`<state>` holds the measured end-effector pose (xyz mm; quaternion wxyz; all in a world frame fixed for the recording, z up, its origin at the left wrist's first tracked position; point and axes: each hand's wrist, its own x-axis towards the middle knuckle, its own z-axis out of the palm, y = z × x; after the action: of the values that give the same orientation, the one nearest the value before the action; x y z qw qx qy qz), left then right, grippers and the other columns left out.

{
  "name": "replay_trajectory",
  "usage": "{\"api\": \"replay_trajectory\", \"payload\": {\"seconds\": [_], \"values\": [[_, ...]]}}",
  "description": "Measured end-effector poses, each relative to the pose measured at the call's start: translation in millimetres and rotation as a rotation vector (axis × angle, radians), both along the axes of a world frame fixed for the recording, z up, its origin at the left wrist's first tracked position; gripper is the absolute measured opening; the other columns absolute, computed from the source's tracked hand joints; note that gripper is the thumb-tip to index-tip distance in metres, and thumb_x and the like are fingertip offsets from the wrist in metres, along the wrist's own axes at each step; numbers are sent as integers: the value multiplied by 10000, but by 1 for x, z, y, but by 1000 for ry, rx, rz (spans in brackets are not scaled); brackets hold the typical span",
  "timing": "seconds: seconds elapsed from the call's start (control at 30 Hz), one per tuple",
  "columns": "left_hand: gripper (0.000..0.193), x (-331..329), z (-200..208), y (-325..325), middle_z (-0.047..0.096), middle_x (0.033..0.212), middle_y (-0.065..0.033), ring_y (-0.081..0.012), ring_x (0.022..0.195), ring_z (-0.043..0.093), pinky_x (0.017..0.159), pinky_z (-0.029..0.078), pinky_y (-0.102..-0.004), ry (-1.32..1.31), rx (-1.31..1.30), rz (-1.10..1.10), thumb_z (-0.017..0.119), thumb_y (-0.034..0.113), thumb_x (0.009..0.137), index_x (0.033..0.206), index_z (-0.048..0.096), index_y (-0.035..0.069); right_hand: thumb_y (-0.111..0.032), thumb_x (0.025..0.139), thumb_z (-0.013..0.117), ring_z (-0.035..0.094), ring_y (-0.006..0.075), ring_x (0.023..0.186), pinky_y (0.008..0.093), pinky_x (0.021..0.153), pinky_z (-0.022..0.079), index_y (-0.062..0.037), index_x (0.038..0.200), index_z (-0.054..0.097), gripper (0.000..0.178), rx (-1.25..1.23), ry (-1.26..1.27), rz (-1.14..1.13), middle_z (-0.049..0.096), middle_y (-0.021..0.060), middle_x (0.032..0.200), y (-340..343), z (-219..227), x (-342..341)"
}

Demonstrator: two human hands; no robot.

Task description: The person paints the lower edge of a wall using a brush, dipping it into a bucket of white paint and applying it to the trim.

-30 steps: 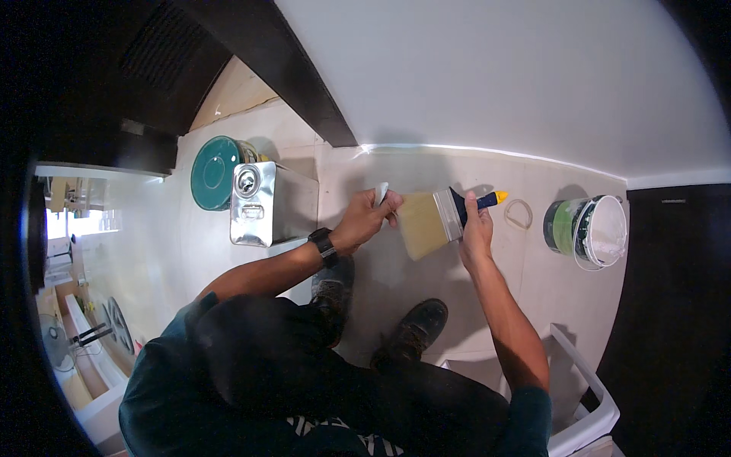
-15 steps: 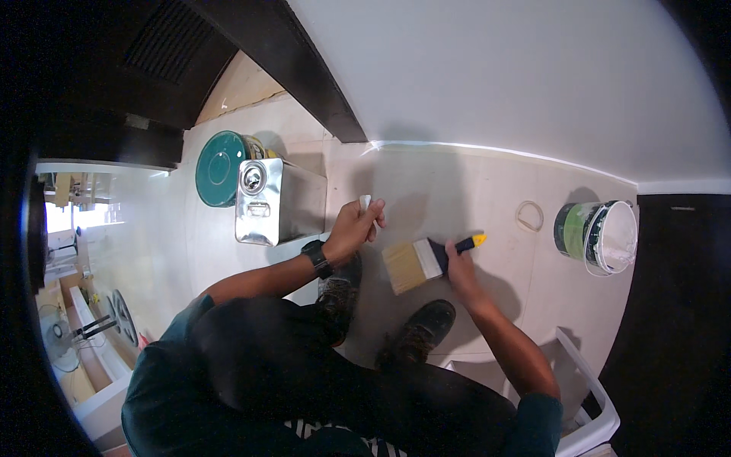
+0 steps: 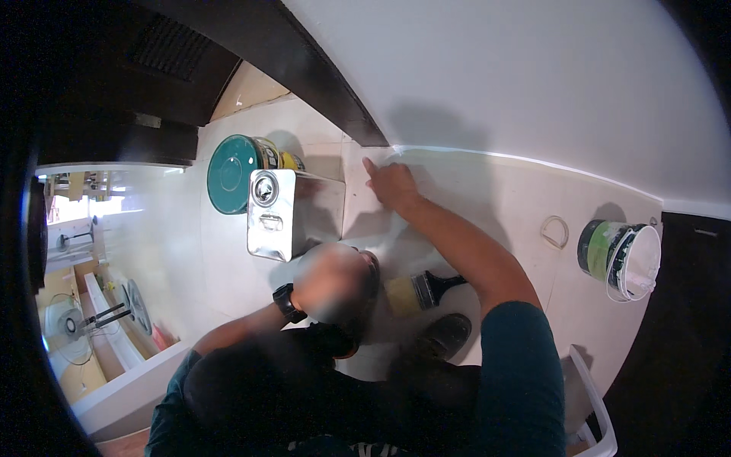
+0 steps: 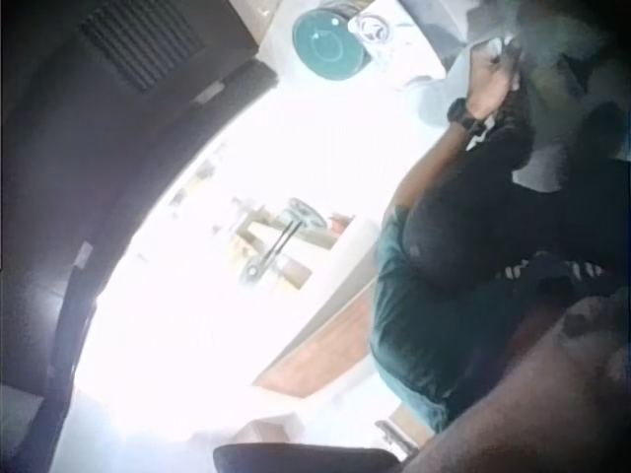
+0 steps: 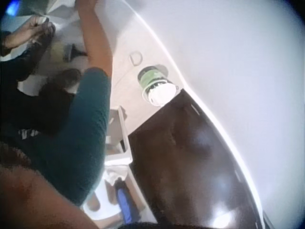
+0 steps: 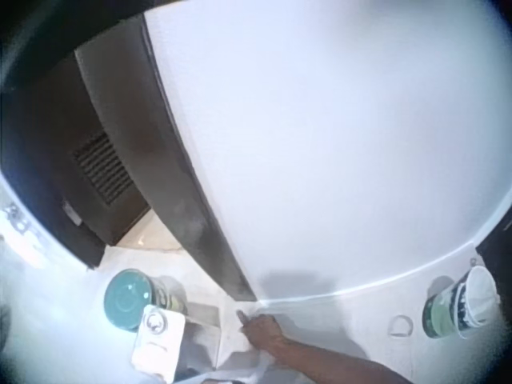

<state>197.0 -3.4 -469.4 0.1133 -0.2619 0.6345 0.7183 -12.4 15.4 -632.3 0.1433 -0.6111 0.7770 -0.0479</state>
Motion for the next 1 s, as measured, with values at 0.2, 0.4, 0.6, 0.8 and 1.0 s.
{"api": "replay_trajectory", "payload": {"seconds": [0.2, 0.4, 0.6, 0.8, 1.0], "values": [[426, 10, -3, -9, 540, 588, 26, -40, 515, 510, 481, 371, -212, -28, 20, 75, 540, 338, 1056, 705, 502, 99, -229, 967, 550, 717, 277, 718, 447, 700, 570, -164, 1546, 363, 612, 68, -7, 16, 718, 108, 821, 23, 0, -39], [401, -4, 7, -18, 563, 643, 16, -44, 541, 529, 496, 390, -211, -94, 37, 66, 538, 350, 1054, 750, 517, 89, -64, 915, 513, 718, 305, 759, 430, 676, 574, -115, 1424, 524, 512, 102, 22, 3, 714, 143, 822, 47, 9, -66], [307, 9, -16, -4, 595, 914, -66, -127, 746, 626, 646, 504, -264, 7, 140, 145, 471, 330, 1077, 996, 523, 39, -209, 915, 577, 692, 324, 951, 457, 827, 558, -26, 963, 685, 218, 68, -188, 35, 702, 168, 995, 53, 42, -12], [320, -23, -21, 8, 596, 909, -70, -180, 858, 677, 750, 543, -317, 24, 220, -72, 398, 298, 1100, 1002, 524, 21, -307, 961, 561, 389, 280, 1414, 446, 1170, 311, 30, 1204, 586, 416, -250, -120, 201, 431, 204, 1495, 35, 1, 3], [356, -32, -7, 8, 678, 840, -50, -114, 830, 630, 819, 498, -292, 94, -26, -52, 477, 293, 1080, 977, 643, -5, -306, 963, 583, 287, 304, 1485, 431, 1223, 233, 49, 1345, 498, 529, -78, -243, 11, 321, 194, 1588, 64, 5, -39]]}}
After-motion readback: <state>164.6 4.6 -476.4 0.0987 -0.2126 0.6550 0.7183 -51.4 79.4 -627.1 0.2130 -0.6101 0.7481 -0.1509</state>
